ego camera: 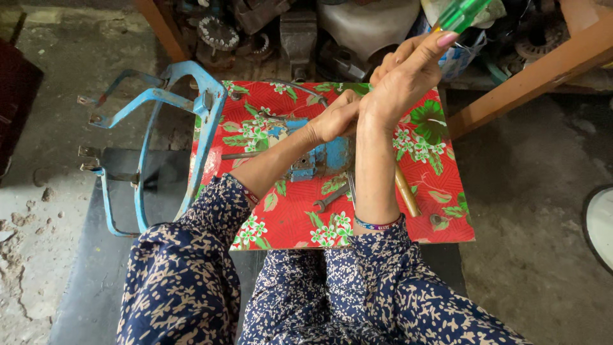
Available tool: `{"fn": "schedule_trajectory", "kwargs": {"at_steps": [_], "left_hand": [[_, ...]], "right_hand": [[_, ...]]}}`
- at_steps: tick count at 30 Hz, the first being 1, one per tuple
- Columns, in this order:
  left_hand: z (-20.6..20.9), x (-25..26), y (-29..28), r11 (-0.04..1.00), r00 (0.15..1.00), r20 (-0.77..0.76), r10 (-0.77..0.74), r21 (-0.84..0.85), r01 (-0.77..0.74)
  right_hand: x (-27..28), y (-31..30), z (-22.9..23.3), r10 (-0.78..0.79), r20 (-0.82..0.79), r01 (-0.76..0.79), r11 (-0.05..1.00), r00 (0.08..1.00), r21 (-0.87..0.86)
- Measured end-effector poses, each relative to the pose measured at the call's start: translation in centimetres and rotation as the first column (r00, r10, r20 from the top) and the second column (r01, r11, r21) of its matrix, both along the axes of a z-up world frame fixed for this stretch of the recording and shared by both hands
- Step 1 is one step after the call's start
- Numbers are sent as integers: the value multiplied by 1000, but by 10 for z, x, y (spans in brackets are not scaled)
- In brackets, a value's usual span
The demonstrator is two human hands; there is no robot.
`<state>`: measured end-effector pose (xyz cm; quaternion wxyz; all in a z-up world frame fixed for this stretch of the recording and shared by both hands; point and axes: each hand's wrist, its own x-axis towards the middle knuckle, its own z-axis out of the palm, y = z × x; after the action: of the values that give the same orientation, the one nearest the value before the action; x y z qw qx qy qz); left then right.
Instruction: The person uses a hammer and screwdriver to work on a blue metal part placed on a small table. They repeatedly strike the part with the hammer and use the screwdriver to adjust or pry components.
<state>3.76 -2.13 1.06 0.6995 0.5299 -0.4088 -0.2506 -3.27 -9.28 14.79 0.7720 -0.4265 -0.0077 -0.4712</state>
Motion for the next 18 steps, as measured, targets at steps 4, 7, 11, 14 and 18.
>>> {"fn": "schedule_trajectory", "kwargs": {"at_steps": [4, 7, 11, 14, 18], "left_hand": [[-6, 2, -1, 1000, 999, -37, 6, -20, -6], [-11, -6, 2, 986, 987, -51, 156, -58, -158], [-10, -23, 8, 930, 946, -98, 309, -177, -322], [-3, -32, 15, 928, 951, -141, 274, -222, -300], [12, -43, 28, 959, 961, -198, 193, -168, -228]], "right_hand": [[2, 2, 1, -27, -35, 27, 1000, 999, 5], [6, 11, 1, 37, -35, -38, 999, 999, -24], [4, 14, 2, 281, -24, -281, 946, 959, -160], [3, 2, 2, 585, 24, -569, 798, 811, -200], [3, -11, 2, 785, 14, -734, 585, 619, -345]]}}
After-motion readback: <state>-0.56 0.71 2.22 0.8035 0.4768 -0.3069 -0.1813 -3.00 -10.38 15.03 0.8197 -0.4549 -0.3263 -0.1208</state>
